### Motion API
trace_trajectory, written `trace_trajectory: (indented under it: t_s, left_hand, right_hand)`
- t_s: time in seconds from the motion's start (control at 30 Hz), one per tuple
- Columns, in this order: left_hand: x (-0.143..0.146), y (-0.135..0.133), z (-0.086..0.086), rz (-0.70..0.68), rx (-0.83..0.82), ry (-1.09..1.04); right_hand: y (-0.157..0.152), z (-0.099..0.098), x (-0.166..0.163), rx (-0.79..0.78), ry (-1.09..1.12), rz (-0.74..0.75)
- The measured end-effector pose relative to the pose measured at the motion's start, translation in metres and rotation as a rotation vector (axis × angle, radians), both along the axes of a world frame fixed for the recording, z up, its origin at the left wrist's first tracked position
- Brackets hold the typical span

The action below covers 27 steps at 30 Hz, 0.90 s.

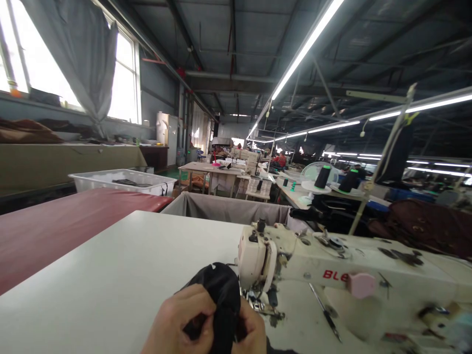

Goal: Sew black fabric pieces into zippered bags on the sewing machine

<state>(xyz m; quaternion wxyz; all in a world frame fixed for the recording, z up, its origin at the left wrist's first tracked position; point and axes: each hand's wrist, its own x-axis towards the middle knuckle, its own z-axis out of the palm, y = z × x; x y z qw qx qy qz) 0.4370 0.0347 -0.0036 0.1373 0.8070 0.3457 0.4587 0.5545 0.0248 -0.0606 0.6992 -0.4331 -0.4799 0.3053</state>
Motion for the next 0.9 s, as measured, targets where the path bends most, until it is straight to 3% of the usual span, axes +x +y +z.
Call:
trace_trajectory:
  t_s: [0.23, 0.47, 0.63, 0.77, 0.9]
  left_hand:
    - [-0.007, 0.0, 0.006, 0.04, 0.02, -0.026]
    - [-0.007, -0.002, 0.001, 0.015, -0.08, -0.019]
    - [-0.006, -0.006, 0.0, -0.051, -0.131, 0.032]
    - [-0.003, -0.007, 0.002, -0.07, -0.125, 0.061]
    - [-0.003, -0.005, -0.002, -0.021, -0.052, -0.041]
  right_hand:
    - [-0.003, -0.005, 0.004, -0.083, 0.087, -0.036]
    - [-0.026, 0.03, 0.015, -0.116, -0.238, 0.05]
    - [-0.026, 0.03, 0.025, -0.217, -0.309, 0.089]
    - [-0.023, 0.028, 0.023, -0.171, -0.358, 0.082]
    - [-0.023, 0.029, 0.021, -0.115, -0.302, 0.046]
